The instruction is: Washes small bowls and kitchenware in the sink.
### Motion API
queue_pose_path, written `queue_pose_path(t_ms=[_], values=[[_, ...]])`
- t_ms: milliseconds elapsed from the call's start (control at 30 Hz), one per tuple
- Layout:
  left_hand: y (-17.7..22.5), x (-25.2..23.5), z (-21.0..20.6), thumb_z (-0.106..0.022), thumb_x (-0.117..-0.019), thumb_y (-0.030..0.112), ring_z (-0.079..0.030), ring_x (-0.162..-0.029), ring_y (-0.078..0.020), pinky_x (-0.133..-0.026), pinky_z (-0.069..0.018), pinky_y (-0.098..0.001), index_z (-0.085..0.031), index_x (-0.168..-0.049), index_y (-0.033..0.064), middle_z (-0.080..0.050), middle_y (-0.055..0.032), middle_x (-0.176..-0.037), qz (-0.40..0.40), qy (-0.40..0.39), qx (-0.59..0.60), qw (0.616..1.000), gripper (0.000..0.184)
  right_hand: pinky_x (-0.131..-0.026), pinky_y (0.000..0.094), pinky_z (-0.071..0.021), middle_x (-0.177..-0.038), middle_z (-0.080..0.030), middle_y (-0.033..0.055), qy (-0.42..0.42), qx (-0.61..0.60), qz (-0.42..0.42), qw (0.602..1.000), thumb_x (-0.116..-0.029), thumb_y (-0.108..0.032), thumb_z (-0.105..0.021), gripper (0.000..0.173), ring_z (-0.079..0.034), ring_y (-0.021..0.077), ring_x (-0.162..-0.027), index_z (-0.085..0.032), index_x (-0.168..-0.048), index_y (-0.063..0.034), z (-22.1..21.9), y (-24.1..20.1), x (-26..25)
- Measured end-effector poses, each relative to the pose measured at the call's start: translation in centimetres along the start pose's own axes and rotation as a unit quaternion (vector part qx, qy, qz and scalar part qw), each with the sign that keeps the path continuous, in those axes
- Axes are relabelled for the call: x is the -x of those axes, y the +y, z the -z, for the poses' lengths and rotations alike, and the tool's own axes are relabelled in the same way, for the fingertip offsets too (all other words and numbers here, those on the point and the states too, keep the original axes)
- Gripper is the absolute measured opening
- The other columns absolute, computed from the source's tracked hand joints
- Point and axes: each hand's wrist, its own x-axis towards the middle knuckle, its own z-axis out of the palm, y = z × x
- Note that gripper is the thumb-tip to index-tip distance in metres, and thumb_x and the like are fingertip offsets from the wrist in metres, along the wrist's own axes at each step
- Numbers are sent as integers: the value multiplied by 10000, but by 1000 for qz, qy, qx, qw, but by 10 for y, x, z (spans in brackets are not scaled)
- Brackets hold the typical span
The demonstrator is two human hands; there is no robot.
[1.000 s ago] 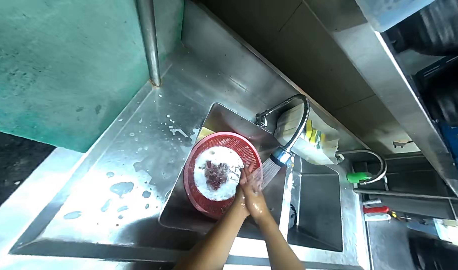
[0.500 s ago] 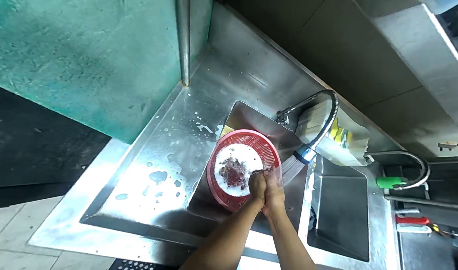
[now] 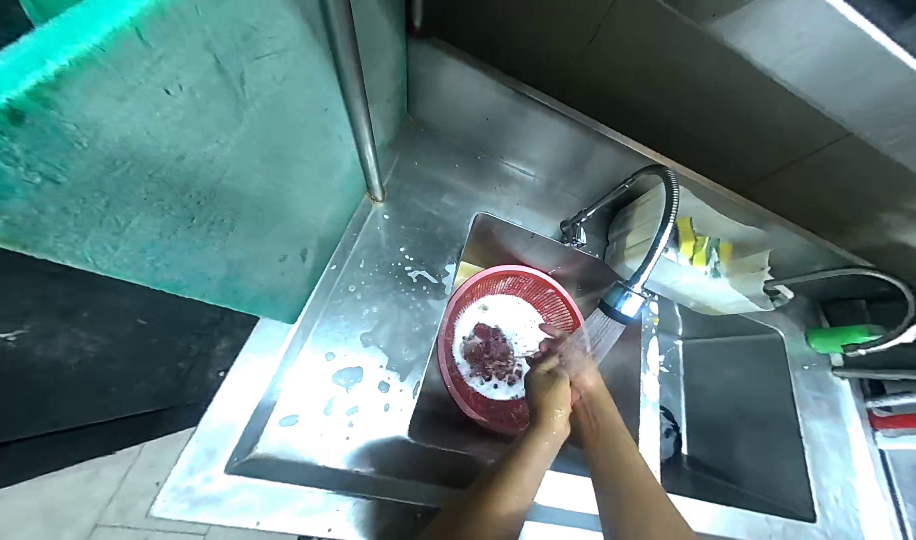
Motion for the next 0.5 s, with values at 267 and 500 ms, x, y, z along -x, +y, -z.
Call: queue_pose_path(t_ms=[267, 500], values=[[30, 5, -3, -505, -1076, 171, -669, -1127, -268, -973, -568, -418, -575, -1308, -44, -658, -188, -1255, 150, 10, 222, 963, 324, -771, 428, -620, -998, -723, 101, 77, -291, 12, 954, -1087, -373, -264, 454, -720, 207, -920, -606, -1159, -84, 6, 13, 23], [45, 10, 143, -570, -995, 170, -624, -1200, -186, -1052, -509, -385, -672, -1246, 35, -670, -122, -1259, -196, 29, -273, 941, 303, -980, 380, -555, -1244, -666, 70, 110, 219, 215, 945, -1116, -404, -251, 546, -668, 159, -1082, -503, -1450, -54, 21, -124, 44]])
